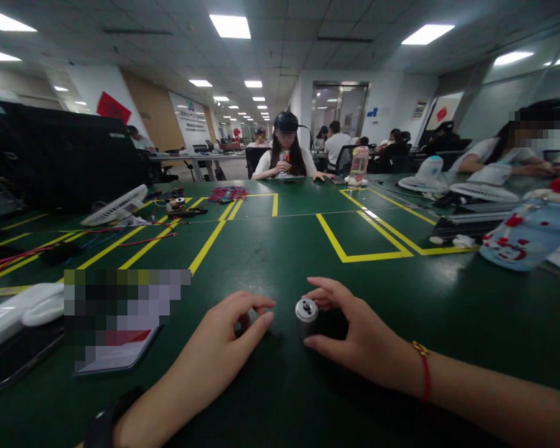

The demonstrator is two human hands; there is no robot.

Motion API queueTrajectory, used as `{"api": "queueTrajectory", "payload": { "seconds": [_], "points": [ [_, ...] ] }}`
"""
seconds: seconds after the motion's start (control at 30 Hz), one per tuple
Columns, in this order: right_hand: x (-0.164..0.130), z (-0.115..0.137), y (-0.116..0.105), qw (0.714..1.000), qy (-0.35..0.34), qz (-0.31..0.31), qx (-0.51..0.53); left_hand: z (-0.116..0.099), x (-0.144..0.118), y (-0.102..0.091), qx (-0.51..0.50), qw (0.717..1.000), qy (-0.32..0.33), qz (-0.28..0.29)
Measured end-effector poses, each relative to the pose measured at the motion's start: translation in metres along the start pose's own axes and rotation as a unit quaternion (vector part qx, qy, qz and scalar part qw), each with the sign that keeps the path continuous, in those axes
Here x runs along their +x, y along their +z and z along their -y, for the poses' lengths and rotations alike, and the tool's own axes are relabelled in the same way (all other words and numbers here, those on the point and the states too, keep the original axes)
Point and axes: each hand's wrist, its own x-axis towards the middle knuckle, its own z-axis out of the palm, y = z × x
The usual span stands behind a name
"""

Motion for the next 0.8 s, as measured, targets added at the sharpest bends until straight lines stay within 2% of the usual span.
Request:
{"api": "queueTrajectory", "payload": {
  "seconds": [0.13,0.23,0.33,0.4,0.6,0.7,0.8],
  "points": [
    [0.002,-0.003,0.002,1.000,0.009,0.019,0.023,-0.027,0.016,0.008,-0.038,0.997,0.067,0.002],
    [0.004,-0.001,0.003,0.999,0.003,0.015,0.031,-0.034,0.022,0.013,-0.060,0.995,0.077,-0.014],
    [0.003,0.002,-0.001,1.000,-0.005,0.002,0.013,-0.029,0.022,0.016,-0.074,0.994,0.055,-0.061],
    [0.002,0.002,-0.004,1.000,-0.008,-0.004,-0.003,-0.021,0.020,0.017,-0.070,0.995,0.038,-0.068],
    [0.000,0.000,-0.004,1.000,-0.010,-0.009,-0.016,-0.006,0.017,0.032,0.011,0.998,0.052,0.033],
    [-0.001,-0.003,-0.007,0.999,-0.004,-0.031,-0.042,-0.004,0.016,0.028,-0.001,0.999,0.040,0.032],
    [-0.004,-0.017,-0.032,0.991,0.032,-0.078,-0.105,0.002,0.010,0.012,-0.032,0.999,0.001,0.022]
  ]
}}
